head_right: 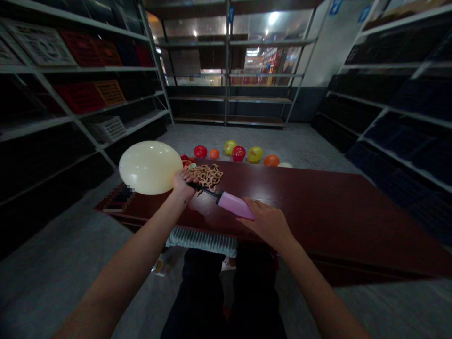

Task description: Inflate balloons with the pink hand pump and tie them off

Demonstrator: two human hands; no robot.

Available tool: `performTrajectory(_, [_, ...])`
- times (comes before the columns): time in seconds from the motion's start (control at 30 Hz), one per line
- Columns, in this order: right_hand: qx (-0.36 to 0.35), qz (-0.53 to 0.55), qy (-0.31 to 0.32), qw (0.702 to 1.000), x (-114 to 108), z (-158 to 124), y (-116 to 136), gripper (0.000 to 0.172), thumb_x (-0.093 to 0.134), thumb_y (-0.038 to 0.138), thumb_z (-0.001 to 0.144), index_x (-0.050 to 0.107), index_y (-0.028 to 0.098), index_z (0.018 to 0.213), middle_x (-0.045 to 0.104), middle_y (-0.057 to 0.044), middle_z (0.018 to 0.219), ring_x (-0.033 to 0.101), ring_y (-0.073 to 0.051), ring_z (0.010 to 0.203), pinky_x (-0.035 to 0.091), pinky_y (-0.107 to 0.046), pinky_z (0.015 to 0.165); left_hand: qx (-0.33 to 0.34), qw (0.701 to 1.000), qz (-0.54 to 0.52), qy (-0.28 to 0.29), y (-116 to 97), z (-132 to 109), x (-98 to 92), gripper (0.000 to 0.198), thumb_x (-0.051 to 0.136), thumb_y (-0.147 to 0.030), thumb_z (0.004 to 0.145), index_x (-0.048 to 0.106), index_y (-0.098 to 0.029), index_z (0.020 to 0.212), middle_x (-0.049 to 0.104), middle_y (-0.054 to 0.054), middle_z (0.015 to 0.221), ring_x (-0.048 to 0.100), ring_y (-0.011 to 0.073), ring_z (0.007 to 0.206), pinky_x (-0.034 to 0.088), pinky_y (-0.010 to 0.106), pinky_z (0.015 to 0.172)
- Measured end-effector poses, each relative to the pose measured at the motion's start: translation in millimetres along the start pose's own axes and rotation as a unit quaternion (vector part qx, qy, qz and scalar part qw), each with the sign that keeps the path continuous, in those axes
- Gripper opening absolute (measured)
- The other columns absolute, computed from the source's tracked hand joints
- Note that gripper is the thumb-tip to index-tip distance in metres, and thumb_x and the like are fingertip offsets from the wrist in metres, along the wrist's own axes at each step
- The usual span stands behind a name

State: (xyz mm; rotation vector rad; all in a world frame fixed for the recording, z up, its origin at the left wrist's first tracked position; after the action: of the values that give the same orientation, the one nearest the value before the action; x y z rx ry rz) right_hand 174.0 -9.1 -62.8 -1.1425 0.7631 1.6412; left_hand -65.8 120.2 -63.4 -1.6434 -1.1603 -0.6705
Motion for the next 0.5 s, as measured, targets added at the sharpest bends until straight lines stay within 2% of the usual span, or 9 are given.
performTrajectory(0.13, [-0.032, -0.061, -0.045, 0.997, 8.2, -14.5, -18.3, 0.049, 0.054, 0.053, 0.091, 0.059, 0.018, 0.126, 0.074, -0.01, 0.103, 0.071, -0.023, 0.081, 0.049, -0.03, 0.068, 0.025, 1.0, -0.018, -0.004, -14.1, 8.3, -8.6, 0.036, 0.039, -0.014, 0.094, 0.023, -0.02, 0.062, 0.023, -0.009, 0.042, 0.022, 0.0052, 0.029, 0.021, 0.022, 0.038])
performTrajectory(0.23, [-0.03, -0.063, -0.05, 0.996, 14.1, -21.9, -28.2, 0.047, 0.056, 0.052, 0.09, 0.062, 0.018, 0.123, 0.074, -0.01, 0.097, 0.07, -0.022, 0.078, 0.049, -0.03, 0.069, 0.036, 0.999, -0.023, -0.015, -13.0, 11.4, -15.1, 0.037, 0.037, -0.018, 0.096, 0.02, -0.021, 0.062, 0.022, -0.009, 0.042, 0.021, 0.0052, 0.03, 0.021, 0.022, 0.038])
performTrajectory(0.37, [0.022, 0.035, -0.039, 0.998, 16.0, -20.0, -31.2, 0.045, 0.061, 0.051, 0.086, 0.064, 0.021, 0.119, 0.074, -0.009, 0.106, 0.071, -0.023, 0.087, 0.051, -0.031, 0.073, 0.071, 0.996, -0.034, -0.035, -9.5, 6.1, -16.8, 0.037, 0.04, -0.023, 0.096, 0.022, -0.021, 0.063, 0.022, -0.01, 0.044, 0.021, 0.0047, 0.031, 0.021, 0.022, 0.037])
performTrajectory(0.5, [0.07, 0.142, 0.001, 0.987, 12.3, -5.4, -20.3, 0.043, 0.065, 0.051, 0.081, 0.066, 0.024, 0.115, 0.075, -0.007, 0.107, 0.072, -0.025, 0.089, 0.052, -0.034, 0.075, 0.092, 0.995, -0.031, 0.0, -4.7, -12.9, -0.8, 0.037, 0.044, -0.023, 0.095, 0.025, -0.02, 0.064, 0.022, -0.01, 0.047, 0.022, 0.0044, 0.033, 0.021, 0.022, 0.038])
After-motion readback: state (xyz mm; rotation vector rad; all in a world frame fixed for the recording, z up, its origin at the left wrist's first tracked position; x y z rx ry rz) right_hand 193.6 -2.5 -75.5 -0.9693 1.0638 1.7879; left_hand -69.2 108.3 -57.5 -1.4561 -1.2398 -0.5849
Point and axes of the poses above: each hand's wrist, its own z-axis towards the middle knuckle, its own x-axis out of the palm, y = z × x, the point moved 5 cm from there along z, towards the middle knuckle
